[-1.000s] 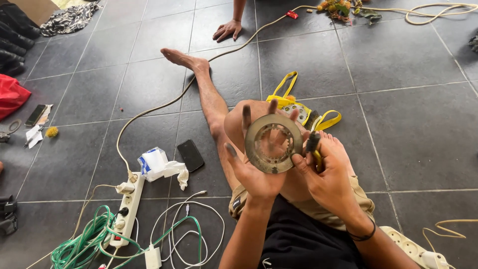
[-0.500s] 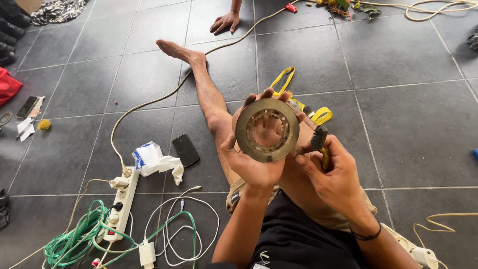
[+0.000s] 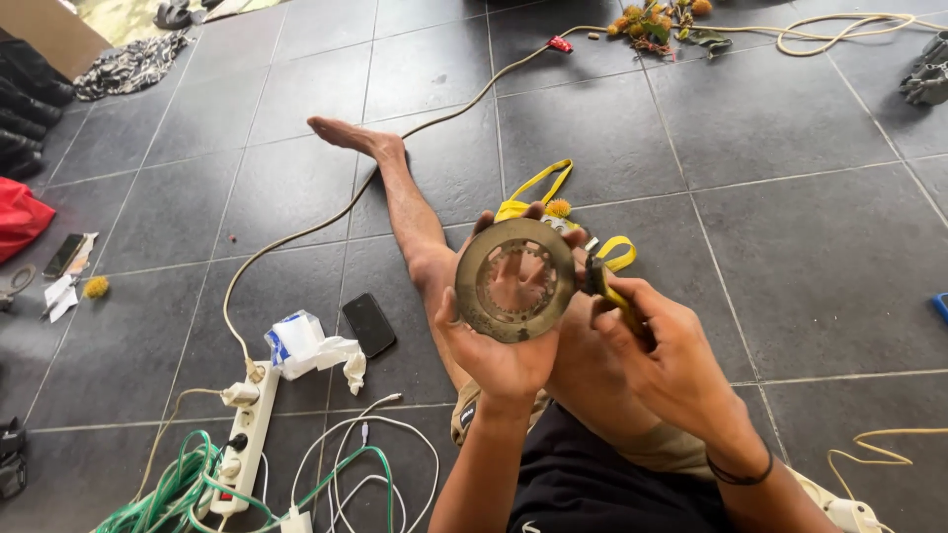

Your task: The person sits on the floor and uses a wire brush to scrub a circular metal mechanical part held in their left hand. They rotate the part to clean different areas, including the inner teeth and outer rim, while other parts and tools lie nearby.

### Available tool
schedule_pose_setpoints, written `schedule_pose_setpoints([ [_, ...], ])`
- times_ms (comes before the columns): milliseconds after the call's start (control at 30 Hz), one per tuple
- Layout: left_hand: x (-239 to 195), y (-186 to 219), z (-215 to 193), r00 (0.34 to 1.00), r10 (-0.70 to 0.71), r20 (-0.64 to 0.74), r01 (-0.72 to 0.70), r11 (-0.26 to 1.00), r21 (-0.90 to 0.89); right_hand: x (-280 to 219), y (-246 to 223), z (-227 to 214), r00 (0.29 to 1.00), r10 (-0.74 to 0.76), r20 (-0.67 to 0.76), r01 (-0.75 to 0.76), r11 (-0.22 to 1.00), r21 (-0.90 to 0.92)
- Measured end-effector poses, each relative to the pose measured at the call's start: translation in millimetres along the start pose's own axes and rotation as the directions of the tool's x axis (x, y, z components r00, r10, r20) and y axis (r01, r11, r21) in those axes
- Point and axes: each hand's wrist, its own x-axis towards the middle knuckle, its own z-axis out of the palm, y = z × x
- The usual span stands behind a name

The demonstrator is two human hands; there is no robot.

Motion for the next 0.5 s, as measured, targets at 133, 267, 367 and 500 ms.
schedule_pose_setpoints([
  [133,1,3,-6,0.993,-0.006,-0.115,0.004,1.000,-0.024,-3,-8,-11,0.999,-0.009,0.032,0.012,0.995,-0.103],
  [267,-3,1,-17,0.987,-0.128,-0.099,0.115,0.985,-0.126,-9,-27,-14,0.910,-0.336,0.244,0.347,0.938,-0.004],
  [367,-1,-1,-29,0.987,-0.139,-0.079,0.127,0.982,-0.138,-19,-8,-12,0.969,-0.110,0.220,0.143,0.980,-0.138],
  [500,5,-5,-34,0.990,-0.074,-0.124,0.069,0.997,-0.039,-21,14,-3,0.998,-0.055,0.024,0.059,0.970,-0.236],
])
